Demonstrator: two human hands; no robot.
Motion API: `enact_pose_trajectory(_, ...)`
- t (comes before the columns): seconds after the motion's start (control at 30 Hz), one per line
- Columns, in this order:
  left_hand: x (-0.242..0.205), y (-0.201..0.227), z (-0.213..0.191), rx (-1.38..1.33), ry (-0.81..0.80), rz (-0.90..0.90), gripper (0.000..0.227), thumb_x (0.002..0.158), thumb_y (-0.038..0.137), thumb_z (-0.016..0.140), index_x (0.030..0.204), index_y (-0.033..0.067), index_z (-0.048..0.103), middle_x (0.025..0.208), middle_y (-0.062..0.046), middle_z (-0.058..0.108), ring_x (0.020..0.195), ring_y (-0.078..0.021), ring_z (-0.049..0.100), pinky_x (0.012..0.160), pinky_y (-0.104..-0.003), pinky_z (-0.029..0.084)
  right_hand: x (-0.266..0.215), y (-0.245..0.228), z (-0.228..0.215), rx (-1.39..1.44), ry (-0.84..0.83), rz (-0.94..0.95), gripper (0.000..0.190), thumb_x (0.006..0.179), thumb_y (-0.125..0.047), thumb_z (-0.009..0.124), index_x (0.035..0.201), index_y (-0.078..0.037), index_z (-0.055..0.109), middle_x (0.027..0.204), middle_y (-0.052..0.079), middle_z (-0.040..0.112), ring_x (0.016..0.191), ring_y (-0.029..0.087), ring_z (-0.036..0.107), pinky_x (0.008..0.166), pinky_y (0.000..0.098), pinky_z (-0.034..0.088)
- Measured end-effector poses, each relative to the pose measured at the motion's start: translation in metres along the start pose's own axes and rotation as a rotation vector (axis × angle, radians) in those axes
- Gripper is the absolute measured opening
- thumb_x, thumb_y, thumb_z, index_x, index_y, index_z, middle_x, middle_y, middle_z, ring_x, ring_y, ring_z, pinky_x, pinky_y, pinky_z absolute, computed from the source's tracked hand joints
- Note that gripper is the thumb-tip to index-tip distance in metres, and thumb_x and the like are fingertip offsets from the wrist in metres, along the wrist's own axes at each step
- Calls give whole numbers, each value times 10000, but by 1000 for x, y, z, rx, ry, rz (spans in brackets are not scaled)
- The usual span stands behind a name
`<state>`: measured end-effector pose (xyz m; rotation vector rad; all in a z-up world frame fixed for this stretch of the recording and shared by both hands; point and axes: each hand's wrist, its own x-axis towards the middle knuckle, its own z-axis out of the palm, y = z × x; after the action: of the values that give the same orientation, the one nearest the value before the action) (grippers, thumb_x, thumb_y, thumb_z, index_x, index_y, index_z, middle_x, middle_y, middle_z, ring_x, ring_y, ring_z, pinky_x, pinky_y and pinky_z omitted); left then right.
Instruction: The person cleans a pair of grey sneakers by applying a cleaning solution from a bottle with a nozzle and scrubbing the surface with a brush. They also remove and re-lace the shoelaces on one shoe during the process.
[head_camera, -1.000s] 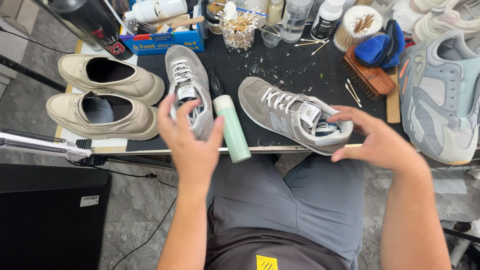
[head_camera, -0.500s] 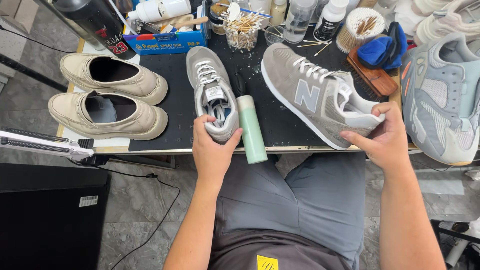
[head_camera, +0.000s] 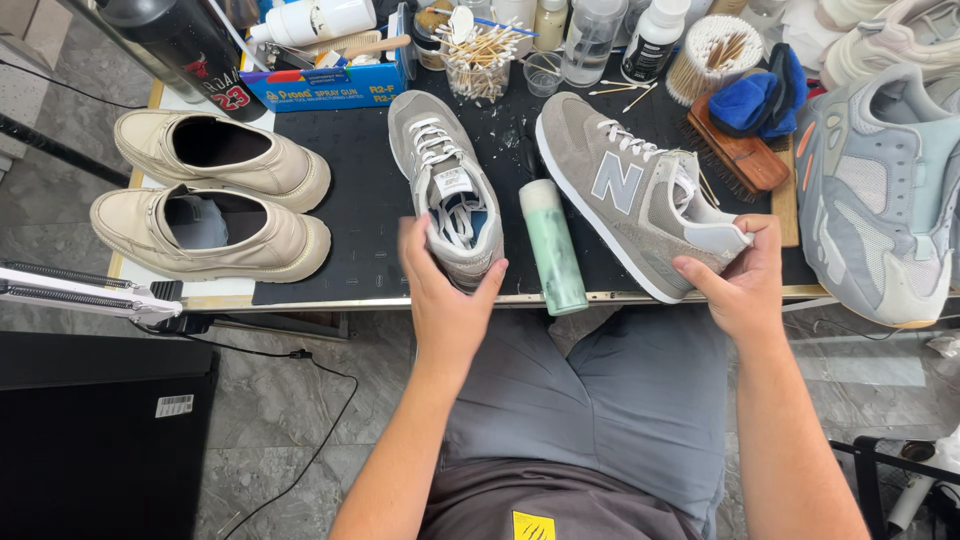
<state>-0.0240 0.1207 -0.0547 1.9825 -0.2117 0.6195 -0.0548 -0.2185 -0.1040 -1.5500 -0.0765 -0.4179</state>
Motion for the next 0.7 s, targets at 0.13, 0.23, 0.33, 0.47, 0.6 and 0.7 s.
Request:
enact_pose_trajectory(0.13,-38,25,10,165,1,346,513,897,186,867,1296,165,546,1482,-136,455,1411,-351,480,1174,-480,428,1,5,0,-71,66,-24,516,920,3,826,1176,-100,390,1125,31,545,1082,94,559,1045,298,488)
enact_pose_trajectory(0.23,-54,41,28,121,-314,372,577,781,265,886,1288,168,628,1491,-219,411,1390,-457,436,1133,-518,413,-4,5,4,21,121,30,544,889,-30,822,1211,-125,394,1164,17,561,1106,98,582,1015,289,497)
enact_pose_trajectory(0.33,-42,42,47,113,-366,315,643,739,310,878,1304,131,628,1498,-352,329,1335,-556,424,1078,-542,407,-1,6,4,-89,108,-33,531,915,-14,824,1219,-111,400,1177,20,548,1123,99,565,1044,292,481)
enact_pose_trajectory(0.47,-26,39,69,68,-349,81,574,783,323,871,1200,72,566,1447,-407,334,1173,-559,517,970,-527,443,-6,16,-2,-25,181,-7,500,954,-32,813,1249,-105,416,1156,33,549,1082,95,549,1053,285,465)
enact_pose_trajectory(0.6,0,41,79,52,-410,-153,524,806,238,770,1174,26,463,1256,-297,501,1042,-465,566,900,-513,476,-7,26,-5,204,300,14,483,965,-81,789,1297,-98,439,1251,33,547,1179,114,551,1113,299,465)
enact_pose_trajectory(0.7,6,56,61,-123,-393,-179,487,820,193,733,1157,22,426,1139,-256,551,1021,-414,581,899,-487,493,-8,31,-11,270,295,8,476,966,-94,779,1283,-107,424,1272,33,548,1196,130,561,1102,323,477)
